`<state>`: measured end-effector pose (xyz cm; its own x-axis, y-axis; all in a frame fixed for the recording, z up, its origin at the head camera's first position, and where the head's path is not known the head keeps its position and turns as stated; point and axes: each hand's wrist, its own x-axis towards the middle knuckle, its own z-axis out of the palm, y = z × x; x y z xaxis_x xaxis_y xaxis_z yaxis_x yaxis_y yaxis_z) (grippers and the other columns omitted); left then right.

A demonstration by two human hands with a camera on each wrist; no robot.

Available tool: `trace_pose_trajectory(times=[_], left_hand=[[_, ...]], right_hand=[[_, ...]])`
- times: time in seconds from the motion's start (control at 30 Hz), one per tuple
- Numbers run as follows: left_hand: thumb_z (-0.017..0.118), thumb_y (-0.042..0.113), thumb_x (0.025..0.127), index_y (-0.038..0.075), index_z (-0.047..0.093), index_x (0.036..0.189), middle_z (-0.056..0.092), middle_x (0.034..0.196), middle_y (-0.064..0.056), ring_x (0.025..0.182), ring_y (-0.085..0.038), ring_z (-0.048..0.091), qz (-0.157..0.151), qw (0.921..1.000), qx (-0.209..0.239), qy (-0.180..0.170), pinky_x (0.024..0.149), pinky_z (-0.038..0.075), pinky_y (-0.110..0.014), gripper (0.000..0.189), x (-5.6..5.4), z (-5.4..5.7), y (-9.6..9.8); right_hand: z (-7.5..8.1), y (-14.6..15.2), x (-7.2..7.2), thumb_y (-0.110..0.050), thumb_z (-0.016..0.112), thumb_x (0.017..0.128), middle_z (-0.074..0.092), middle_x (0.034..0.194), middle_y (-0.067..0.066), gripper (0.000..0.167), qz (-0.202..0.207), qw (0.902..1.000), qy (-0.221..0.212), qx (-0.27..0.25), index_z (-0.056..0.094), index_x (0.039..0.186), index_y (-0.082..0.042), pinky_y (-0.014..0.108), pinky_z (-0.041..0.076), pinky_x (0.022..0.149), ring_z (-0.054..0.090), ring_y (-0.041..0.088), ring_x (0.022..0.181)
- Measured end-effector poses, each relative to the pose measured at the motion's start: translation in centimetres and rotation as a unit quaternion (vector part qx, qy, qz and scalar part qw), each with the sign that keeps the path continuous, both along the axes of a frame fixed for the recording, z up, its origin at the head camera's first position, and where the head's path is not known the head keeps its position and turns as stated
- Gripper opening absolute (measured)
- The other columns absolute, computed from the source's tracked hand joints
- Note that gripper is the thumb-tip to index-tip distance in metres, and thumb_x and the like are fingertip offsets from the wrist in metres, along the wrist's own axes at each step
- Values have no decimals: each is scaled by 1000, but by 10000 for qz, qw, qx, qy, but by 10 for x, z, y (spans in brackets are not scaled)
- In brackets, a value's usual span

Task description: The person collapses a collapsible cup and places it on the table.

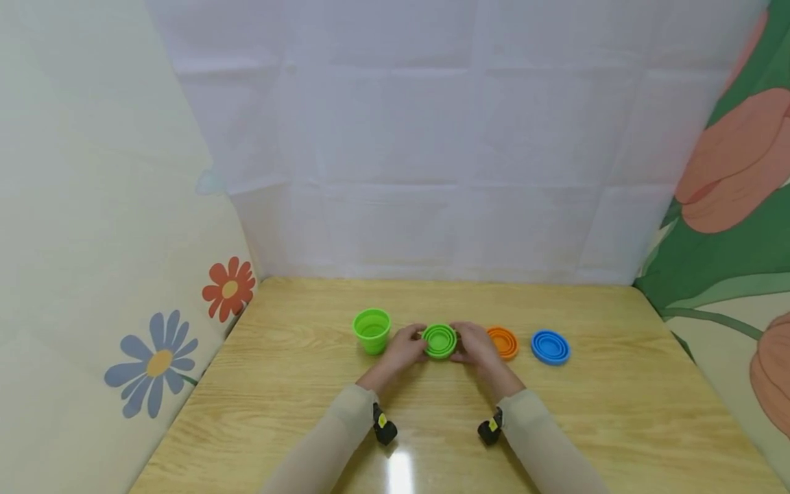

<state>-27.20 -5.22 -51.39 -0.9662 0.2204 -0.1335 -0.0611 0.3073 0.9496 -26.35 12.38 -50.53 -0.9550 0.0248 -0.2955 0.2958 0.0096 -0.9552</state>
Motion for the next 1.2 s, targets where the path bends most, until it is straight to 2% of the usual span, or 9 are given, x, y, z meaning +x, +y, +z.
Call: trace_pose_trajectory(times=[0.13, 0.37, 0.5, 0.6, 0.7, 0.83, 0.97, 1.1, 1.2], left_hand=[[56, 4, 94, -8, 48, 142, 56, 123, -23, 106, -29, 62, 26, 9999, -126, -26, 83, 61, -32, 50, 1, -1, -2], [56, 7, 98, -6, 47, 144, 54, 131, -25, 110, -32, 62, 26, 9999, -84, -125, 88, 60, -34, 49, 4, 3, -3], [56, 7, 98, -5, 46, 145, 54, 134, -27, 115, -35, 61, -17, 9998, -131, -120, 89, 60, -35, 50, 8, 5, -5], [58, 7, 97, -5, 46, 145, 54, 135, -28, 116, -37, 61, -139, 9995, -298, 24, 89, 60, -37, 51, 13, 8, -8], [59, 8, 97, -3, 46, 146, 55, 136, -27, 116, -35, 61, -401, 9964, -659, 342, 89, 59, -40, 52, 20, 15, -11], [60, 10, 96, -4, 46, 146, 54, 138, -26, 119, -36, 59, -893, 9856, -1058, 970, 93, 56, -46, 54, 31, 30, -14], [59, 7, 97, -8, 44, 145, 51, 141, -26, 122, -40, 56, -1319, 9720, -1120, 1587, 95, 56, -47, 53, 43, 41, -16], [58, 2, 98, -8, 45, 143, 49, 140, -26, 122, -41, 53, -1574, 9519, -1225, 2326, 94, 57, -46, 49, 54, 50, -25], [60, 4, 98, -3, 48, 142, 51, 139, -23, 125, -37, 51, -1581, 9250, -1683, 3019, 96, 56, -46, 45, 59, 57, -38]], right_hand=[[4, -3, 0, -24, 48, 103, 55, 128, 21, 43, -24, 9999, -141, -50, 56, 134, 5, 34, 62, 74, 52, 27, 114], [9, -1, 1, -28, 43, 107, 51, 142, 28, 50, 112, 9997, -183, 132, 50, 141, 7, 37, 61, 85, 51, 35, 130], [10, 1, 3, -30, 41, 108, 49, 145, 29, 51, 219, 9989, -171, 377, 49, 143, 6, 35, 61, 84, 52, 36, 129], [11, 2, 5, -30, 42, 107, 50, 144, 30, 51, 311, 9975, -60, 631, 49, 143, 7, 36, 60, 85, 55, 37, 126], [13, 3, 9, -30, 45, 106, 53, 141, 29, 52, 337, 9947, 132, 963, 50, 142, 7, 40, 58, 91, 59, 38, 122], [20, 7, 14, -29, 48, 105, 55, 140, 26, 50, 350, 9886, 471, 1387, 51, 143, 3, 47, 54, 99, 60, 39, 120], [26, 9, 17, -26, 51, 105, 50, 148, 22, 46, 553, 9839, 807, 1495, 52, 145, -3, 51, 50, 103, 57, 39, 125], [28, 7, 17, -24, 54, 105, 50, 150, 16, 43, 826, 9715, 1302, 1799, 53, 145, -8, 52, 50, 103, 56, 36, 127], [31, 4, 17, -21, 57, 104, 53, 148, 15, 42, 1034, 9539, 1837, 2135, 55, 144, -9, 54, 50, 102, 57, 35, 127]])
